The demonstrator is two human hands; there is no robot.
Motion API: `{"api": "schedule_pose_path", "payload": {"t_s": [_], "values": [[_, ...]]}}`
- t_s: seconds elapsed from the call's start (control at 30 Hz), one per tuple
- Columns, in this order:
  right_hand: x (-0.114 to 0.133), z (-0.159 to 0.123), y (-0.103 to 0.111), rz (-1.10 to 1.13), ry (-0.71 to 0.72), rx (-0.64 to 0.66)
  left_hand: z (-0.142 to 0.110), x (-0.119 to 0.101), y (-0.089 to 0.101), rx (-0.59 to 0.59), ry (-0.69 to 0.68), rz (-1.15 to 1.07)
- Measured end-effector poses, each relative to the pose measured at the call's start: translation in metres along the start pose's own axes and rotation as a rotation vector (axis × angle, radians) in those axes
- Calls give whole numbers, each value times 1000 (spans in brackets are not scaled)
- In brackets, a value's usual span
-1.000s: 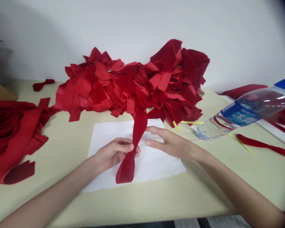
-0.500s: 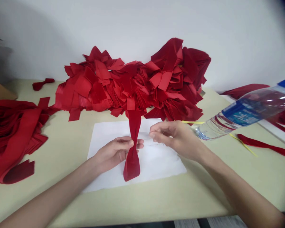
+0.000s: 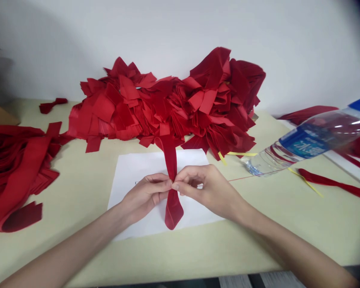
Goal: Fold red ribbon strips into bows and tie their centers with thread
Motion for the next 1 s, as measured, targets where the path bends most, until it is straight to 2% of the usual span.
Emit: {"api": "schedule_pose_path", "payload": {"t_s": [0.6, 0.83, 1.0], "values": [[-1, 0, 5, -106, 31, -22, 2, 1, 7, -29, -20, 49], [0, 1, 6, -65, -7, -38, -2, -8, -2, 39, -148, 103], [0, 2, 7, -105, 20, -58, -6, -15, -1, -23, -213, 178]]}}
Point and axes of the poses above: each hand's wrist, its own z-axis towards the middle knuckle, its own y-axis out of the back of the hand, x = y × z, the point moved 10 cm from there along z, towards the middle knuckle, and after that the axes turned 12 degrees about -x, right-handed, at the moved point
